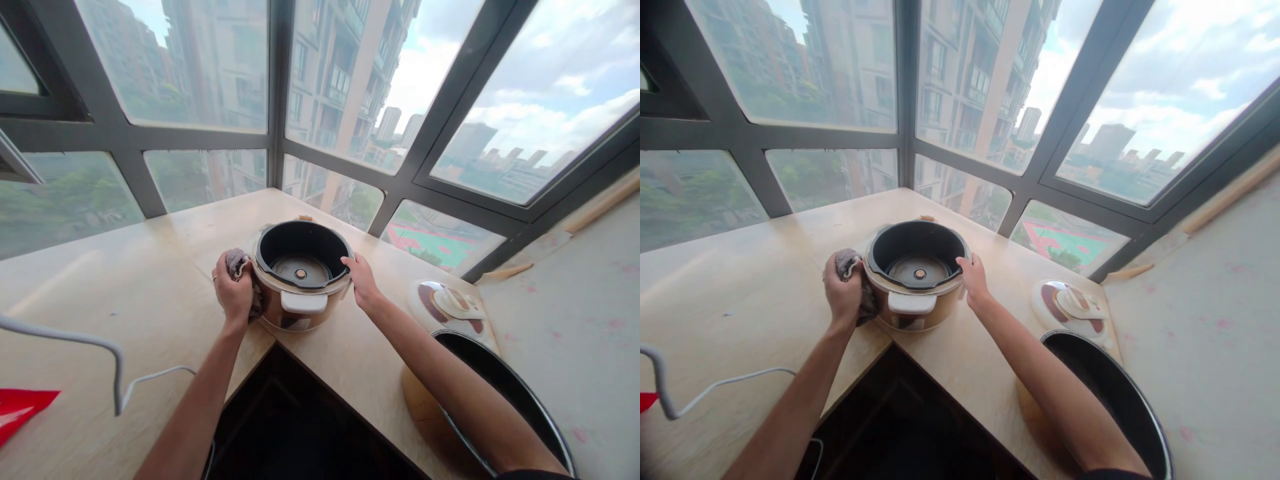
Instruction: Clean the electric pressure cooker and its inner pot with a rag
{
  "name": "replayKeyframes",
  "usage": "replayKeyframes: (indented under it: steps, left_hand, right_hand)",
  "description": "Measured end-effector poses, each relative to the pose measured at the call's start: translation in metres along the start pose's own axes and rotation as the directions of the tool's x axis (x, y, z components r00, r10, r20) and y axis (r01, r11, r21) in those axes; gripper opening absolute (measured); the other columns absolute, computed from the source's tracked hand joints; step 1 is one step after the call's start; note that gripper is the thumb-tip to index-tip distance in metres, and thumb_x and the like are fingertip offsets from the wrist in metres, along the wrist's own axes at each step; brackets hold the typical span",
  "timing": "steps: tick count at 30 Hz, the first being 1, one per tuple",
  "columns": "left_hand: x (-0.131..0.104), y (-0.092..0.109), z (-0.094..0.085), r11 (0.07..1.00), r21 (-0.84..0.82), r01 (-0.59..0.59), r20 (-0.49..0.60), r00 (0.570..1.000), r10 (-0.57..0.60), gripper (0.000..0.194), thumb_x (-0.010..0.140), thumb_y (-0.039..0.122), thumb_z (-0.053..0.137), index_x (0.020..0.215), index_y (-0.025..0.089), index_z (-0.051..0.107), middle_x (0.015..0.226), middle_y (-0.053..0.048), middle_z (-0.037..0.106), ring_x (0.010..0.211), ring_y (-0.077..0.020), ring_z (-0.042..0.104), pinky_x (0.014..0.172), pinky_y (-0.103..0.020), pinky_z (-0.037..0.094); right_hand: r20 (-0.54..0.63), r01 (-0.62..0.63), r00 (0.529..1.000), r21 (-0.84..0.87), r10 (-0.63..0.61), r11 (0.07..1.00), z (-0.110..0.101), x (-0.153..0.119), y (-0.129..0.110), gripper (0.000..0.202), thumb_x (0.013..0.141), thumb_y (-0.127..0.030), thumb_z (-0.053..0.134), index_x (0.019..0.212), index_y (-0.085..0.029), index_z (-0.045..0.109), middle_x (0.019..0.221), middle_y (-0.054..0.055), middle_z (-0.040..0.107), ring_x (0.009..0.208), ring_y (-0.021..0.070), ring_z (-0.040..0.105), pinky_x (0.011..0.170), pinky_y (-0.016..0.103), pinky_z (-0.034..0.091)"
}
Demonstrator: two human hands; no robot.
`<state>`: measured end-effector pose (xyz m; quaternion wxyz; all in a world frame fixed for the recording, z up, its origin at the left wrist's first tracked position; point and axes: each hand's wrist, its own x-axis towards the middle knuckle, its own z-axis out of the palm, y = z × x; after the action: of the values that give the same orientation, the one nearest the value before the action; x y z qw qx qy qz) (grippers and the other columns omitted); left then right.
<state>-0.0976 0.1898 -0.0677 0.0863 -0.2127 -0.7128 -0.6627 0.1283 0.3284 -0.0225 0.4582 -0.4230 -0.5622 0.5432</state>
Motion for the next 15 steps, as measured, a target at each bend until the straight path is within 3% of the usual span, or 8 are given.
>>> replayKeyframes:
  steps: [3, 6, 9, 12, 15]
  left_hand:
    - [0.022, -0.004, 0.006, 0.997, -0.011, 0.070, 0.006, 0.998, -0.070, 0.055, 0.075, 0.035, 0.075, 0.125, 0.016, 0.064, 0.118, -0.011, 0.065, 0.116, -0.0264, 0.060, 0.108, -0.041, 0.044]
    - [0.017, -0.004, 0.006, 0.994, -0.079, 0.081, -0.065, 0.994, -0.086, 0.060, 0.072, 0.036, 0.079, 0.126, 0.015, 0.063, 0.122, -0.012, 0.065, 0.117, -0.0257, 0.061, 0.109, -0.040, 0.044]
    - [-0.015, 0.003, -0.001, 0.982, -0.169, 0.080, -0.154, 0.982, -0.107, 0.065, 0.073, 0.040, 0.079, 0.129, 0.014, 0.060, 0.129, -0.014, 0.063, 0.121, -0.0263, 0.060, 0.109, -0.041, 0.045]
    - [-0.064, 0.020, -0.007, 0.968, -0.231, 0.095, -0.186, 0.972, -0.140, 0.062, 0.079, 0.038, 0.075, 0.132, 0.013, 0.056, 0.133, -0.018, 0.060, 0.122, -0.0270, 0.059, 0.107, -0.041, 0.047]
    - [-0.114, 0.038, -0.008, 0.979, -0.196, 0.061, -0.173, 0.980, -0.096, 0.056, 0.085, 0.033, 0.069, 0.135, 0.014, 0.051, 0.136, -0.019, 0.057, 0.128, -0.0261, 0.056, 0.112, -0.041, 0.043]
  right_hand:
    - [-0.095, 0.003, 0.995, -0.024, -0.005, 1.000, 0.017, -0.013, 0.001, 0.023, 0.074, -0.036, 0.065, 0.092, -0.021, 0.061, 0.091, 0.001, 0.066, 0.092, 0.0194, 0.057, 0.081, 0.028, 0.046]
    - [-0.123, 0.018, 0.992, -0.056, -0.025, 0.998, 0.023, -0.020, -0.001, 0.023, 0.079, -0.039, 0.063, 0.094, -0.021, 0.060, 0.094, 0.001, 0.064, 0.092, 0.0185, 0.057, 0.083, 0.028, 0.045]
    - [-0.127, 0.041, 0.990, -0.189, -0.065, 0.981, 0.017, -0.017, -0.002, 0.020, 0.085, -0.042, 0.059, 0.086, -0.021, 0.059, 0.087, 0.001, 0.060, 0.085, 0.0181, 0.054, 0.079, 0.029, 0.042]
    - [-0.121, 0.104, 0.981, -0.314, -0.149, 0.944, 0.009, 0.002, -0.004, 0.027, 0.091, -0.043, 0.055, 0.075, -0.022, 0.056, 0.081, 0.001, 0.058, 0.082, 0.0182, 0.051, 0.080, 0.029, 0.041]
    - [-0.090, 0.070, 0.991, -0.261, -0.096, 0.963, 0.007, 0.038, -0.007, 0.030, 0.093, -0.042, 0.054, 0.073, -0.021, 0.059, 0.079, 0.001, 0.061, 0.087, 0.0195, 0.054, 0.084, 0.029, 0.042]
